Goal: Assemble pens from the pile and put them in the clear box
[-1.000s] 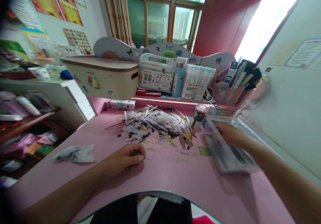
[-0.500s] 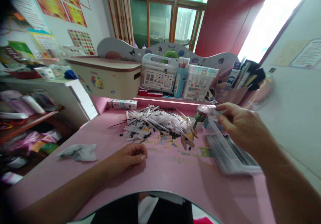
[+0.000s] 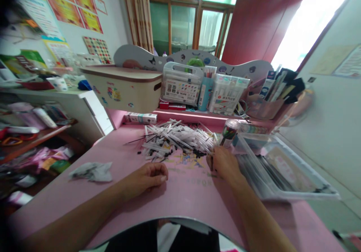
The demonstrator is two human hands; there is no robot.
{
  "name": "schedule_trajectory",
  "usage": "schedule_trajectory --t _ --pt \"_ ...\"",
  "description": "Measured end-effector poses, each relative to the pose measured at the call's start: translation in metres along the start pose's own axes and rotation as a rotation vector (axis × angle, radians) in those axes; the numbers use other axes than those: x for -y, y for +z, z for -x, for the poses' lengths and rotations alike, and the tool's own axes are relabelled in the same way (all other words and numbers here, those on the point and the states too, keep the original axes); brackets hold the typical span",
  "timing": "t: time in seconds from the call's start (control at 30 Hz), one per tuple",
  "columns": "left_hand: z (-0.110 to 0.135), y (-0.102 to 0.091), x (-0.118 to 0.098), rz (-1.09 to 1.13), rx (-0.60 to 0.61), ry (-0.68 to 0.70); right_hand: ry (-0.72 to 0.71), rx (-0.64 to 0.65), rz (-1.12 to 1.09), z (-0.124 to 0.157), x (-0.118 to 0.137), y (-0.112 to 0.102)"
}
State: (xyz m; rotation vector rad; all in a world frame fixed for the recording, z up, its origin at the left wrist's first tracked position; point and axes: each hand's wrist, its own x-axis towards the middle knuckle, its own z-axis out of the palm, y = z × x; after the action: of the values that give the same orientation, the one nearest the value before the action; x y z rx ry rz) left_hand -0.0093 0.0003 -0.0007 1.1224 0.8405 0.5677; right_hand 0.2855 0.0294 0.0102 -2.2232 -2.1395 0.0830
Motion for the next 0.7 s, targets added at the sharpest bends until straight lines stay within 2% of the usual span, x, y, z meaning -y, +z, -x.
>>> schedule_trajectory --t 0.13,0.27,0.4,0.47,0.5,0.57,0.7 --pt "0.000 0.000 0.000 -0.005 -0.009 -0.003 0.021 -0.017 -0.001 0.000 -0.004 0.007" --pt "0.000 -0.001 0.002 0.014 -0.012 -0.004 0.036 -0.055 -0.024 0.000 -0.007 0.004" --pt "-0.002 -0.001 0.005 0.044 -0.042 0.036 0.033 -0.266 -0.188 0.005 0.006 -0.001" --pt "-0.003 0.000 0.006 0.076 -0.080 0.079 -0.098 -0.352 -0.304 0.013 0.022 0.000" --pt "-0.004 0.001 0.007 0.084 -0.100 0.111 -0.201 -0.353 -0.350 0.019 0.033 0.003" --pt "-0.004 0.004 0.007 0.100 -0.128 0.160 -0.399 -0.298 -0.395 0.031 0.055 0.010" --pt "-0.003 0.009 0.004 0.237 -0.162 0.116 -0.586 -0.198 -0.400 0.052 0.087 0.022"
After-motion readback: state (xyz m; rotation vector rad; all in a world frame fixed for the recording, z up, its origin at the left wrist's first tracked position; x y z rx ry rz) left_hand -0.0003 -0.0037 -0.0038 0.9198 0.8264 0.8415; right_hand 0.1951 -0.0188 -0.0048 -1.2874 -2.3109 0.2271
